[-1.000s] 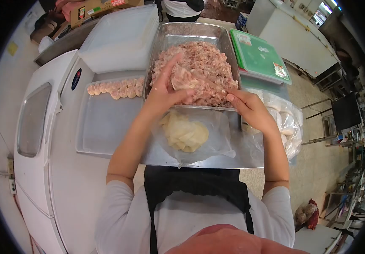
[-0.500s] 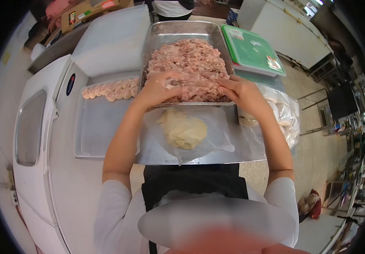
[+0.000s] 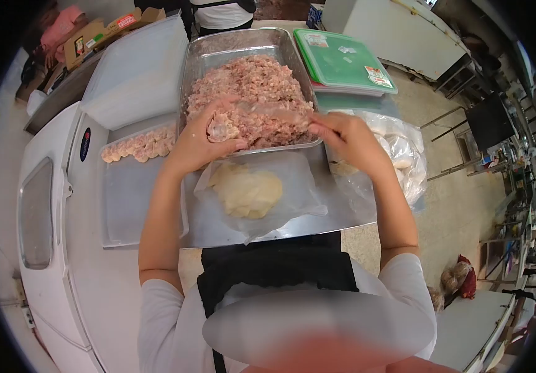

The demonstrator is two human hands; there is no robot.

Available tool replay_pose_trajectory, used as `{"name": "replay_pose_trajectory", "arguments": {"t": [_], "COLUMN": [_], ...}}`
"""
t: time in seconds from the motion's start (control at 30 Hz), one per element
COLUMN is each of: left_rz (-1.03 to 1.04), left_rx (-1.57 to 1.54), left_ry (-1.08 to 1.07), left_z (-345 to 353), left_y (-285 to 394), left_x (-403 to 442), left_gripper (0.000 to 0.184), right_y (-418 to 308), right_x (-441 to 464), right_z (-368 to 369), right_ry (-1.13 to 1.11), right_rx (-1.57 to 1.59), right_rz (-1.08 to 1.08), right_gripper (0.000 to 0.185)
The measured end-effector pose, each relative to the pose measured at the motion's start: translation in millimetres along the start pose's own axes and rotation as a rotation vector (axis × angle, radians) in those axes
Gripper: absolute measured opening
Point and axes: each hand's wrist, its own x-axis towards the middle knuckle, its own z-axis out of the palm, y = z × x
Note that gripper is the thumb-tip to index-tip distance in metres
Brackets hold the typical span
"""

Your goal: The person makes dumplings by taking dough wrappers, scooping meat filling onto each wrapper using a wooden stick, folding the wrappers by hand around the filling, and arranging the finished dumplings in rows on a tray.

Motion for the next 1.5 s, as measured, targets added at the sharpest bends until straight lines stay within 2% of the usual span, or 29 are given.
{"name": "replay_pose_trajectory", "arguments": {"t": [0.07,0.1,0.17,0.2,0.27,0.3,0.4,0.47,0.53,0.6,0.8,0.93,1.0,1.1,1.13,1.2,1.3,1.37,1.43,1.5], "left_rz": [-0.022,-0.035,-0.062,-0.074,-0.262,-0.356,-0.252,-0.427,-0.43,-0.295,-0.134,-0.21,-0.319,-0.13,-0.192,-0.322,-0.249,-0.379,-0.578,-0.607], "left_rx": [-0.059,-0.09,-0.011,0.03,-0.256,-0.4,-0.156,-0.279,-0.265,-0.149,-0.021,-0.06,-0.173,0.016,0.025,0.045,0.05,0.052,0.158,0.355], "left_ry": [-0.151,-0.229,-0.215,-0.205,-0.197,-0.195,-0.117,-0.125,-0.106,-0.075,-0.158,-0.068,-0.106,-0.089,-0.079,-0.054,0.015,0.102,0.187,0.288], "left_z": [-2,-2,0,0,4,4,-1,-7,-13,-14,-17,-11,-12,-16,-18,-25,-54,-86,-120,-141], "left_y": [-4,-4,0,1,-23,-21,-8,-11,-14,-18,-10,-23,-24,-24,-19,-9,-38,-75,-100,-126], "left_x": [3,4,5,6,2,2,1,-5,-8,-12,-12,-17,-16,-13,-15,-21,-46,-67,-91,-120], "left_gripper": [0.043,0.041,0.036,0.033,0.035,0.036,0.04,0.043,0.046,0.047,0.049,0.051,0.053,0.056,0.054,0.049,0.048,0.056,0.054,0.052], "right_y": [-9,-8,-5,-15,-41,-42,-40,-33,-32,-39,-28,-40,-47,-27,-19,-8,21,40,42,48], "right_x": [-5,-2,1,0,-1,1,6,13,14,15,21,25,18,21,24,26,21,13,11,13], "right_z": [11,16,26,20,2,7,16,6,-10,-26,32,-7,8,27,28,19,29,43,51,60], "right_ry": [-0.017,-0.014,-0.01,0.033,0.122,0.124,0.121,0.102,0.06,-0.041,-0.127,-0.121,-0.063,-0.077,-0.102,-0.11,-0.068,-0.056,-0.08,-0.093], "right_rx": [0.189,0.17,0.133,0.009,-0.236,-0.235,-0.217,-0.18,-0.043,0.068,0.172,-0.217,-0.137,-0.049,-0.025,0.083,0.265,0.356,0.486,0.621], "right_rz": [-0.135,-0.171,-0.238,-0.204,-0.145,-0.173,-0.195,-0.148,-0.093,-0.055,-0.229,-0.098,-0.165,-0.196,-0.199,-0.104,0.039,0.113,0.288,0.393], "right_gripper": [0.028,0.028,0.027,0.026,0.025,0.024,0.023,0.024,0.026,0.029,0.026,0.027,0.026,0.027,0.027,0.029,0.03,0.033,0.034,0.035]}}
